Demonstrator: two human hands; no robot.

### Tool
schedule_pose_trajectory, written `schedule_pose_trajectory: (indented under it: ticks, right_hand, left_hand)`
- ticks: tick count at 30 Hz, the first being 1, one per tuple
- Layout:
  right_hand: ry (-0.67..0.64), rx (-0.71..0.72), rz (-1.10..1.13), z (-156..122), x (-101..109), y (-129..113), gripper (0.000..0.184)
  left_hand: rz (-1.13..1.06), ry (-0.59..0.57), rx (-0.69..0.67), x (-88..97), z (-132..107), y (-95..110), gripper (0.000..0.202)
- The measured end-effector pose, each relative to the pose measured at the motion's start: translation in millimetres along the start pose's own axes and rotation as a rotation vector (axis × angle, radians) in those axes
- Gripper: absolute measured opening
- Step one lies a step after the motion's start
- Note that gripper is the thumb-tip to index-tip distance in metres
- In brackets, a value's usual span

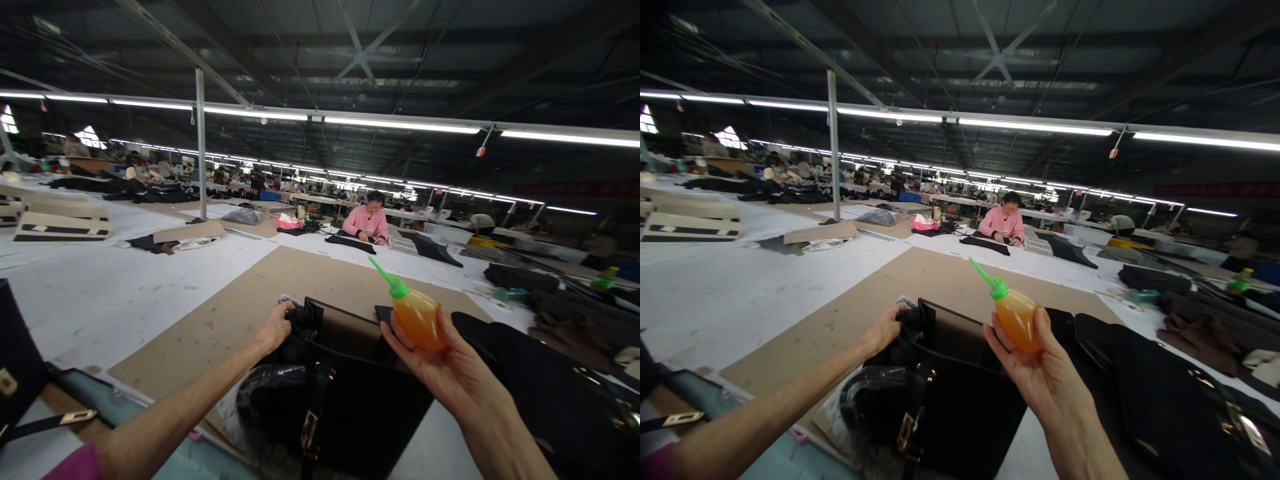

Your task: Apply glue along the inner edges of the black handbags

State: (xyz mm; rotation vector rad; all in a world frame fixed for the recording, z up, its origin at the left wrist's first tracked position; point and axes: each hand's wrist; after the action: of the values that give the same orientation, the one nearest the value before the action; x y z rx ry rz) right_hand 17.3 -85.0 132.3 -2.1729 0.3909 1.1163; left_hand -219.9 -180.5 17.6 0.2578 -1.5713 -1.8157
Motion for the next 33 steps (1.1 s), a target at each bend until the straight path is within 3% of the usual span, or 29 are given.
schedule_pose_trajectory:
  ticks: [6, 12, 15, 19, 21, 24, 29, 33]
  right_hand:
    - [-0.011, -0.004, -0.002, 1.5, 0.3, -1.1, 0.016]
    - [-0.063, 0.009, -0.034, 10.8, 8.2, -2.8, 0.016]
    - [-0.093, 0.024, -0.049, 12.8, 11.7, -3.1, 0.015]
    - [-0.075, 0.015, -0.038, 9.6, 9.8, -2.4, 0.018]
    - [-0.047, 0.015, -0.029, 7.4, 7.3, -1.7, 0.02]
    - [-0.038, 0.02, -0.017, 5.5, 5.0, -0.3, 0.019]
    - [-0.077, 0.003, 0.025, 2.3, 6.9, 1.8, 0.014]
    - [-0.124, -0.038, 0.059, -4.4, 8.1, 3.9, 0.01]
  left_hand:
    - [-0.368, -0.005, -0.105, -4.6, 5.3, -17.2, 0.017]
    - [-0.417, -0.117, -0.149, 6.7, 0.4, -12.4, 0.02]
    - [-0.242, -0.084, -0.159, 4.3, 1.1, -3.4, 0.035]
    - [0.244, 0.0, -0.107, -0.9, 6.1, 6.6, 0.047]
    - [0.395, 0.018, -0.091, -3.0, 8.1, 9.9, 0.045]
    - [0.473, -0.005, -0.097, -6.5, 10.4, 10.7, 0.025]
    - [0.228, 0.001, -0.013, -10.7, 14.5, -2.4, 0.018]
    - [0.043, -0.115, -0.001, -7.6, 13.1, -13.2, 0.011]
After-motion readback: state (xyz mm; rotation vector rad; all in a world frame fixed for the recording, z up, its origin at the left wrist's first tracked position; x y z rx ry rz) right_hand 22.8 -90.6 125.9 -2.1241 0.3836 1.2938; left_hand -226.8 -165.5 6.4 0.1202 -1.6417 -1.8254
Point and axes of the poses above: each hand's wrist, its own z-axis towards the middle knuckle, its own x-axis out of the back of the hand, y = z × x, and after that the axes turned 13 degrees about -x, right-handed
